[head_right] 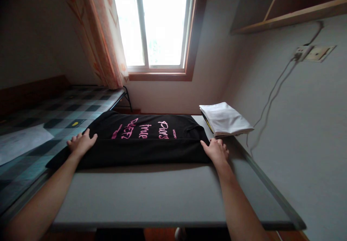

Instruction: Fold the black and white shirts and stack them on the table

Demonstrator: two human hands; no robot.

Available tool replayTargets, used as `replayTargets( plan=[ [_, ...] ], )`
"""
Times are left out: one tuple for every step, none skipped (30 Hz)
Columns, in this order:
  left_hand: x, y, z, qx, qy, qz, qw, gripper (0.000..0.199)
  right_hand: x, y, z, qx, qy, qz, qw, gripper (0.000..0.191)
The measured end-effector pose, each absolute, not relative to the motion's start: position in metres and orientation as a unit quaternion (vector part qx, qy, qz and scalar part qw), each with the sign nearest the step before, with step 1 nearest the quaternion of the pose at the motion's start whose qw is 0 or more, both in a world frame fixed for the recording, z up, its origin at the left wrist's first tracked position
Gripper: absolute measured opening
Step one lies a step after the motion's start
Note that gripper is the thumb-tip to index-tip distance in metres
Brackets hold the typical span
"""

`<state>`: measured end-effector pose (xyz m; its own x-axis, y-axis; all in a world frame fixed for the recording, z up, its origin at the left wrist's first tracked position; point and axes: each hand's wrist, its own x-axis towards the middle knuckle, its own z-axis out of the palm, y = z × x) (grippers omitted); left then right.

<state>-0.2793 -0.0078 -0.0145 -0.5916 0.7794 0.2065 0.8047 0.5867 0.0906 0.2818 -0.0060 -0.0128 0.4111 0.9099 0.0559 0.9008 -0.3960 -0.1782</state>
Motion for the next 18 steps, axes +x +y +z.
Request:
replayTargets(
  plan=[
    [-0.279, -0.008, -0.015, -0.447, -0.887, -0.092, 0.073, 0.066, 0.284, -0.006, -0.013, -0.837, -0.538, 0.034, 0.091, 0.062],
    [-0.279, -0.008, -0.015, -0.447, -0.886, -0.097, 0.075, 0.065, 0.286, -0.005, -0.013, -0.838, -0.536, 0.043, 0.095, 0.063],
    [-0.278, -0.008, -0.016, -0.447, -0.886, -0.102, 0.077, 0.064, 0.289, -0.003, -0.013, -0.837, -0.535, 0.054, 0.103, 0.064],
    [-0.276, -0.009, -0.016, -0.445, -0.885, -0.108, 0.079, 0.064, 0.291, -0.002, -0.014, -0.834, -0.536, 0.064, 0.112, 0.063],
    [-0.274, -0.009, -0.015, -0.444, -0.885, -0.113, 0.080, 0.063, 0.293, -0.001, -0.016, -0.832, -0.537, 0.073, 0.120, 0.061],
    [-0.273, -0.009, -0.015, -0.442, -0.885, -0.118, 0.082, 0.062, 0.294, 0.000, -0.017, -0.831, -0.537, 0.078, 0.127, 0.060],
    [-0.272, -0.009, -0.015, -0.442, -0.885, -0.121, 0.083, 0.061, 0.295, 0.001, -0.018, -0.831, -0.534, 0.078, 0.133, 0.060],
    [-0.271, -0.009, -0.014, -0.442, -0.885, -0.123, 0.083, 0.061, 0.297, 0.002, -0.019, -0.832, -0.532, 0.076, 0.138, 0.060],
    [-0.271, -0.010, -0.013, -0.445, -0.883, -0.123, 0.082, 0.061, 0.298, 0.003, -0.021, -0.833, -0.530, 0.075, 0.143, 0.061],
    [-0.272, -0.012, -0.012, -0.450, -0.881, -0.121, 0.082, 0.061, 0.299, 0.003, -0.022, -0.833, -0.529, 0.073, 0.147, 0.062],
    [-0.274, -0.014, -0.011, -0.456, -0.878, -0.118, 0.081, 0.062, 0.300, 0.003, -0.023, -0.831, -0.530, 0.073, 0.152, 0.063],
    [-0.277, -0.016, -0.010, -0.462, -0.876, -0.115, 0.080, 0.063, 0.301, 0.004, -0.024, -0.829, -0.533, 0.073, 0.154, 0.064],
    [-0.281, -0.020, -0.009, -0.468, -0.873, -0.110, 0.079, 0.065, 0.303, 0.004, -0.024, -0.826, -0.536, 0.073, 0.155, 0.063],
    [-0.285, -0.024, -0.007, -0.472, -0.872, -0.103, 0.078, 0.066, 0.303, 0.004, -0.025, -0.825, -0.539, 0.073, 0.153, 0.063],
    [-0.289, -0.029, -0.005, -0.474, -0.872, -0.094, 0.076, 0.068, 0.304, 0.004, -0.025, -0.825, -0.541, 0.072, 0.148, 0.062],
    [-0.294, -0.034, -0.003, -0.474, -0.874, -0.082, 0.071, 0.069, 0.304, 0.004, -0.024, -0.824, -0.543, 0.071, 0.141, 0.061],
    [-0.299, -0.038, 0.000, -0.471, -0.877, -0.069, 0.065, 0.070, 0.304, 0.004, -0.023, -0.824, -0.545, 0.072, 0.134, 0.061],
    [-0.304, -0.043, 0.004, -0.466, -0.881, -0.054, 0.059, 0.071, 0.303, 0.004, -0.022, -0.824, -0.547, 0.075, 0.127, 0.061]
  ],
)
